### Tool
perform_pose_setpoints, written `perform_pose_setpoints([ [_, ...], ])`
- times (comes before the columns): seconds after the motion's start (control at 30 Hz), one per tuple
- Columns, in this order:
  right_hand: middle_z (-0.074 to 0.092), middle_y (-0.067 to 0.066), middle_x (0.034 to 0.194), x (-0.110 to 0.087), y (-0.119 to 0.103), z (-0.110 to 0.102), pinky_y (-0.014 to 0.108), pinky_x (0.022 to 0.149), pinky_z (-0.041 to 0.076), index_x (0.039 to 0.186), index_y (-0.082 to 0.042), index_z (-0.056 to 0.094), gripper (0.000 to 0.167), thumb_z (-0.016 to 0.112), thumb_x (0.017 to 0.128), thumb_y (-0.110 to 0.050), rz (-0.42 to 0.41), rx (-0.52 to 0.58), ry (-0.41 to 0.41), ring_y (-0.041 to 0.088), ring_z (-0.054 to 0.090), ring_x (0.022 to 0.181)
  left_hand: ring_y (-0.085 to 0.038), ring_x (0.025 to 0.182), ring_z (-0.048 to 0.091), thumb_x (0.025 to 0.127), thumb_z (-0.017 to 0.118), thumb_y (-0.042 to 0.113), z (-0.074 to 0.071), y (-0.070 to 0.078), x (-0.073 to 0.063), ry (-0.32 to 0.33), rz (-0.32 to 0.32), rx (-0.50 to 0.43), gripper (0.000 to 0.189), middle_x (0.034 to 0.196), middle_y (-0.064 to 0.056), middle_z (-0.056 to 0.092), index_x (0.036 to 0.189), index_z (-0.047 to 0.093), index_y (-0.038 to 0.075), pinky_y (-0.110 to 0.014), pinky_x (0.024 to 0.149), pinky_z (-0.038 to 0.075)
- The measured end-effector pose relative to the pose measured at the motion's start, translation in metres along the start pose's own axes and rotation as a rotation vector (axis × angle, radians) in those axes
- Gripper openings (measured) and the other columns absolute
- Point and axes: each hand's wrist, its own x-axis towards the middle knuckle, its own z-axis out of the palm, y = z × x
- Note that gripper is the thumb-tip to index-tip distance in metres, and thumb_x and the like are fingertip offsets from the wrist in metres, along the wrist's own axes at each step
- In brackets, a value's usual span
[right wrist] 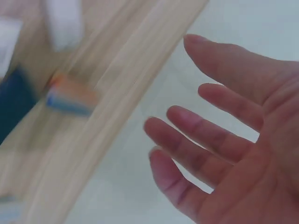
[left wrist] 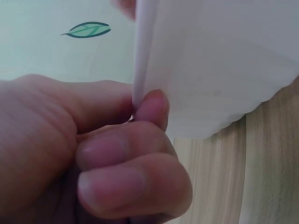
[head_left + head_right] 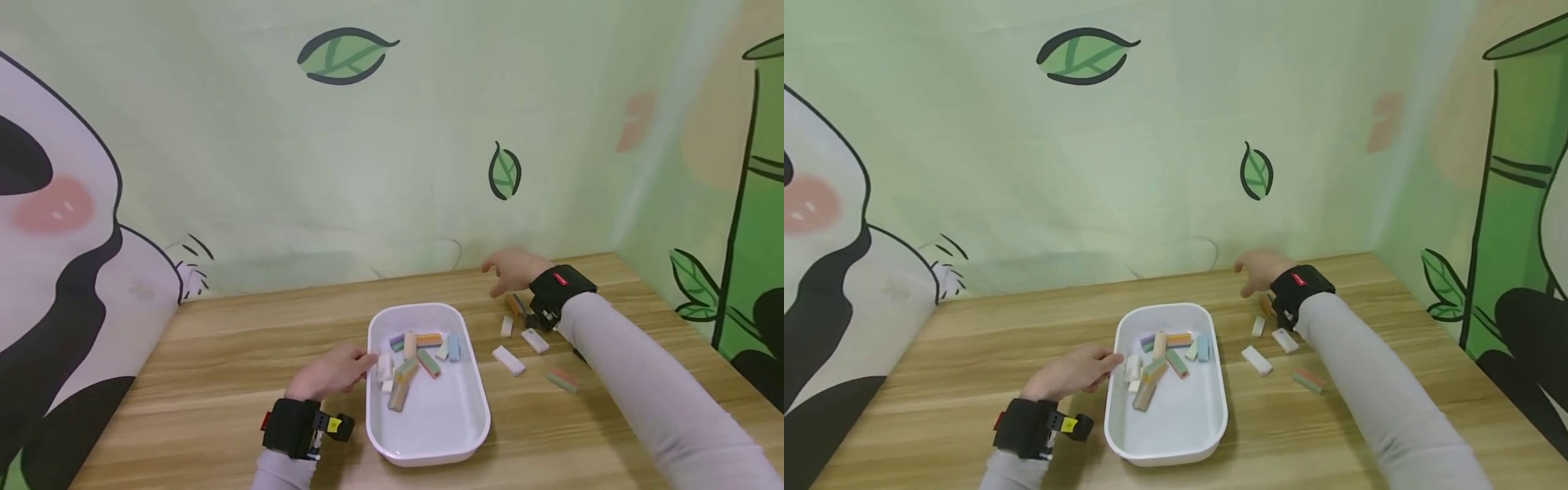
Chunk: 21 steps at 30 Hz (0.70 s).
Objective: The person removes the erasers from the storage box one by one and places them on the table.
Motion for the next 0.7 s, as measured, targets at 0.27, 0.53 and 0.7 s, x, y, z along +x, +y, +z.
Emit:
perform_pose_setpoints([
  [0.27,0.064,0.010,0.114,0.001,-0.080,0.019,0.041,0.087,0.047,0.124,-0.007,0.064,0.036,0.071,0.089,-0.015,-0.270,0.007,-0.017,0.025,0.057,0.102,-0.014,0.049,0.036,0.105,0.045,0.024,0.004,0.001,0.000,0.004,-0.003,-0.003,0.032,0.061,0.000,0.041,0.093,0.064,0.001,-0.027,0.049,0.028],
  [0.53,0.061,-0.005,0.082,-0.020,-0.162,0.031,0.023,0.066,0.045,0.105,-0.009,0.073,0.016,0.072,0.089,-0.012,-0.475,0.037,-0.181,0.009,0.056,0.067,-0.013,0.048,0.034,0.105,0.044,0.021,0.003,-0.001,0.000,-0.011,0.040,-0.017,0.032,0.060,0.001,0.039,0.092,0.062,-0.003,-0.026,0.048,0.027],
  [0.7,0.061,-0.006,0.087,-0.025,-0.191,0.044,0.021,0.062,0.044,0.103,-0.014,0.075,0.018,0.076,0.086,-0.021,-0.460,-0.062,-0.253,0.008,0.055,0.070,-0.012,0.047,0.033,0.105,0.044,0.019,0.002,-0.002,0.002,0.000,0.059,-0.007,0.033,0.059,0.001,0.037,0.086,0.060,-0.003,-0.026,0.048,0.027],
])
